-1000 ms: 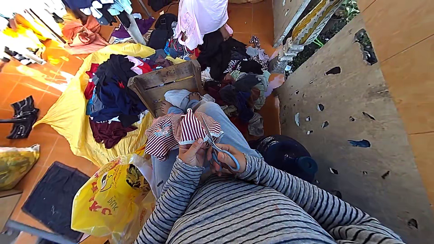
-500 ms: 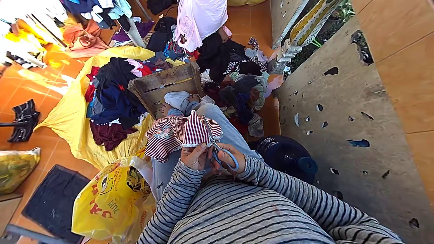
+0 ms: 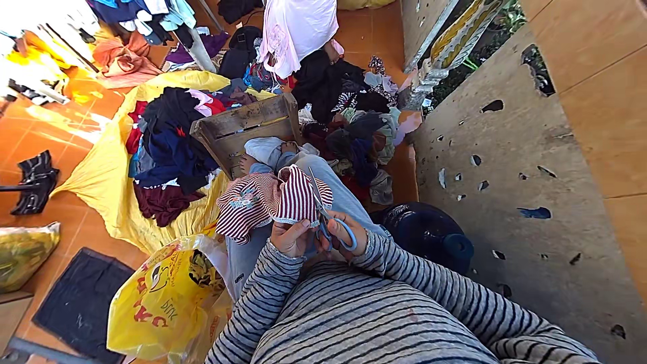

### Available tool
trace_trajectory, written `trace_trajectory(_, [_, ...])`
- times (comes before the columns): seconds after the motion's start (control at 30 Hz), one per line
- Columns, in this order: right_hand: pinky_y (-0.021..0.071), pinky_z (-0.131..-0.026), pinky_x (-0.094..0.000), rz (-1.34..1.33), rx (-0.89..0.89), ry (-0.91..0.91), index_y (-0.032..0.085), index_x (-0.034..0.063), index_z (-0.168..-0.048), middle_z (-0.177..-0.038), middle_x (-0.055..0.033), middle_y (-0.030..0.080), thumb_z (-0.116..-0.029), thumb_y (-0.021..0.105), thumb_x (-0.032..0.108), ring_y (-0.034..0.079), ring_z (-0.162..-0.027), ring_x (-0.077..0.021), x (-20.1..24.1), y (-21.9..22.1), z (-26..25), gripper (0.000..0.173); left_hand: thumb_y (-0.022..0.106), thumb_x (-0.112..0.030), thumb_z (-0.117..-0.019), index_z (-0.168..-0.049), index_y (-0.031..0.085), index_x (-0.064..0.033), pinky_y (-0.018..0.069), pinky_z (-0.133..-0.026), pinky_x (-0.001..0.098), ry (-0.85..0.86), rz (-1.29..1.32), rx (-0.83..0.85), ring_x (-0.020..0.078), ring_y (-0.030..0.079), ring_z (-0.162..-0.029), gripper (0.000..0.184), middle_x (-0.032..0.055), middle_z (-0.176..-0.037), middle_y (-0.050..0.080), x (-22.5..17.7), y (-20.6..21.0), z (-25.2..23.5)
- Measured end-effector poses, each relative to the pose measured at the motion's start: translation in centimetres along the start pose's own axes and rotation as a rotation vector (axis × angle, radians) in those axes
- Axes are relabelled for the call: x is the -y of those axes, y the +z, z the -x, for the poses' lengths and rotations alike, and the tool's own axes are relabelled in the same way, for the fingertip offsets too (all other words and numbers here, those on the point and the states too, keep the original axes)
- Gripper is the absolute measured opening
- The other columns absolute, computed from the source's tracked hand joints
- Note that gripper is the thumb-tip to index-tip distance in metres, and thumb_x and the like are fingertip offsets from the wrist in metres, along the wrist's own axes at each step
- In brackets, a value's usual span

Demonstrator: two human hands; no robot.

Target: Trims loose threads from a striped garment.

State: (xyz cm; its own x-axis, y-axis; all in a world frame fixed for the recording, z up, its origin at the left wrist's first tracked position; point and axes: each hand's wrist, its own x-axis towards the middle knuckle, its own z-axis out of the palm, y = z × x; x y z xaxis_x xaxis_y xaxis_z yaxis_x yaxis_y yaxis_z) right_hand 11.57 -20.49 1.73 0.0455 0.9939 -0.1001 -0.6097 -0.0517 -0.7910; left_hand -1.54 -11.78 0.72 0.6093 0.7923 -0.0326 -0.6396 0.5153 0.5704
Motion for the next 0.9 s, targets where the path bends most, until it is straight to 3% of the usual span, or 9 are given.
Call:
trace_trajectory(0.1, [0.055, -0.053, -0.0232, -0.004, -0.038, 0.052, 0.056, 0.016, -0.104, -0.066, 0.0053, 0.067, -0.0798, 0.074, 0.069, 0.067, -0.057, -0.0087, 0.3, 0.0, -0.2, 0.061, 0.072, 0.009, -0.0793, -0.102, 0.077, -0.0073, 0.0626, -0.084, 0.0372, 0.007, -0.033, 0.053, 0.019, 0.076, -0.092, 0.028, 0.0116, -0.1, 0.078, 0.1, -0.4, 0.2])
trace_trajectory(0.2, [0.0551, -0.052, -0.0234, -0.013, -0.043, 0.051, 0.056, 0.015, -0.107, -0.066, 0.0048, 0.067, -0.078, 0.075, 0.071, 0.066, -0.056, -0.0089, 0.3, -0.2, -0.3, 0.065, 0.069, 0.008, -0.0846, -0.102, 0.076, -0.0063, 0.0639, -0.067, 0.036, -0.008, -0.051, 0.149, 0.0198, 0.076, -0.079, 0.023, 0.0132, -0.098, 0.077, 0.1, -0.4, 0.3])
trace_trajectory(0.37, [0.0525, -0.049, -0.0216, 0.028, 0.005, -0.038, 0.06, 0.0194, -0.097, -0.063, 0.008, 0.065, -0.0818, 0.077, 0.062, 0.063, -0.052, -0.0046, 0.0, -0.7, -0.3, 0.048, 0.072, 0.011, -0.0745, -0.1, 0.078, -0.0076, 0.0617, -0.086, 0.0355, 0.026, -0.044, 0.019, 0.0158, 0.075, -0.092, 0.032, 0.0089, -0.097, 0.078, 0.3, -0.4, 0.4])
trace_trajectory(0.6, [0.0535, -0.049, -0.0224, 0.043, -0.033, -0.024, 0.061, 0.018, -0.096, -0.063, 0.0073, 0.066, -0.0844, 0.079, 0.055, 0.064, -0.052, -0.0055, 0.0, -0.5, -0.1, 0.042, 0.07, 0.013, -0.0713, -0.099, 0.075, -0.0067, 0.0619, -0.085, 0.0364, 0.004, -0.043, -0.008, 0.0158, 0.075, -0.09, 0.034, 0.0084, -0.096, 0.078, 0.0, 0.0, 0.5])
trace_trajectory(0.73, [0.0571, -0.057, -0.0243, 0.041, -0.053, 0.075, 0.054, 0.0155, -0.113, -0.069, 0.0081, 0.067, -0.0773, 0.073, 0.073, 0.067, -0.06, -0.0076, 1.0, -0.5, -0.4, 0.071, 0.069, 0.01, -0.076, -0.099, 0.076, -0.009, 0.063, -0.074, 0.0338, -0.042, -0.088, 0.093, 0.0151, 0.075, -0.082, 0.031, 0.0079, -0.093, 0.078, -0.1, -0.1, 0.7])
trace_trajectory(0.8, [0.0569, -0.057, -0.0244, 0.029, -0.045, 0.065, 0.054, 0.0156, -0.112, -0.069, 0.0077, 0.067, -0.0761, 0.074, 0.074, 0.067, -0.059, -0.0077, 1.0, -0.7, -0.7, 0.071, 0.068, 0.009, -0.0777, -0.1, 0.076, -0.0082, 0.0631, -0.072, 0.035, -0.046, -0.084, 0.117, 0.0174, 0.076, -0.08, 0.029, 0.0097, -0.092, 0.078, -0.1, -0.3, 0.7])
trace_trajectory(0.9, [0.0549, -0.053, -0.0222, 0.027, -0.087, 0.022, 0.057, 0.0165, -0.105, -0.064, 0.0082, 0.066, -0.0778, 0.075, 0.07, 0.064, -0.054, -0.0059, 1.0, -0.5, -0.7, 0.063, 0.068, 0.011, -0.0758, -0.1, 0.076, -0.0092, 0.0629, -0.078, 0.0343, -0.045, -0.099, 0.092, 0.0147, 0.076, -0.085, 0.033, 0.0071, -0.095, 0.078, 0.0, -0.4, 0.8])
